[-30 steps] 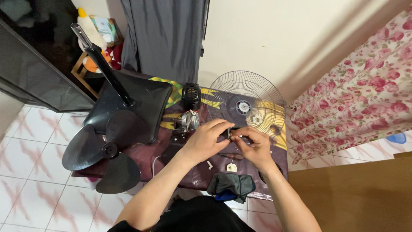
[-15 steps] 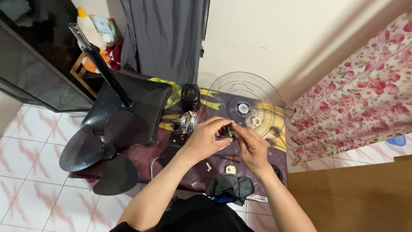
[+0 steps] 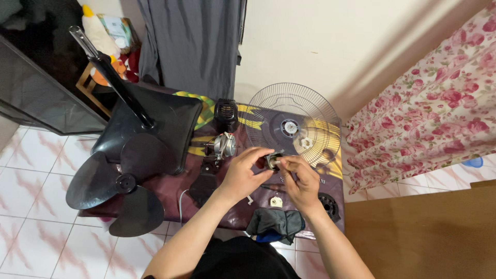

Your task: The person disassembles and reassembles small internal components of an electric fan motor. They handle a white plastic housing, a metal rotor, and small screws, using a screwdriver to tighten parts and a cloth to wipe surfaces. The fan blades and cage remain disassembled on the table.

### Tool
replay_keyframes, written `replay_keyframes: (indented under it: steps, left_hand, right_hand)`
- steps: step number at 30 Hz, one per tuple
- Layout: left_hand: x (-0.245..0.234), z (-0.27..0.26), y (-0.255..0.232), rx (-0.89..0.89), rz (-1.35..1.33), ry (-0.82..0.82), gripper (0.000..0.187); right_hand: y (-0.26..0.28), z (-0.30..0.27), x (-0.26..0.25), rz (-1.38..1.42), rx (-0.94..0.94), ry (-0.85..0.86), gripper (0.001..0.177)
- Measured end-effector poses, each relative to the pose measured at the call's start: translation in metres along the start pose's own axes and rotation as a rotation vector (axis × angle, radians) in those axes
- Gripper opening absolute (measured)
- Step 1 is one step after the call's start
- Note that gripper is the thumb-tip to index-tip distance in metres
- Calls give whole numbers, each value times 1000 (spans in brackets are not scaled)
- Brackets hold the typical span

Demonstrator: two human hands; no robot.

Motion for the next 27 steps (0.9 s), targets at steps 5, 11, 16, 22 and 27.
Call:
replay_keyframes:
  steps: [5, 11, 16, 22, 27]
  left_hand:
    - [15, -16, 35, -160, -220, -30, 50]
    - [28, -36, 70, -293, -376, -66, 52]
    - [19, -41, 77, -233, -379, -175, 50]
    - [15, -48, 81, -236, -313, -208, 48]
    - [23, -53, 90, -288, -361, -152, 48]
  right_hand:
    - [-41, -16, 14, 436, 511, 89, 21]
    - [-82, -44, -3, 554, 473, -48, 23]
    - [-156, -109, 19, 145, 657, 95, 18]
    - [-187, -207, 83, -260, 384, 690, 41]
    - [-218, -233, 90, -297, 444, 638, 21]
Point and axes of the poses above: each hand's wrist, its own z-axis towards the middle knuckle, its own x-axis out of the palm, y = z × x, the point moved 9 cm from there along z, towards the middle knuckle, and after that the axes turned 8 degrees about x, right-handed, at the moved point
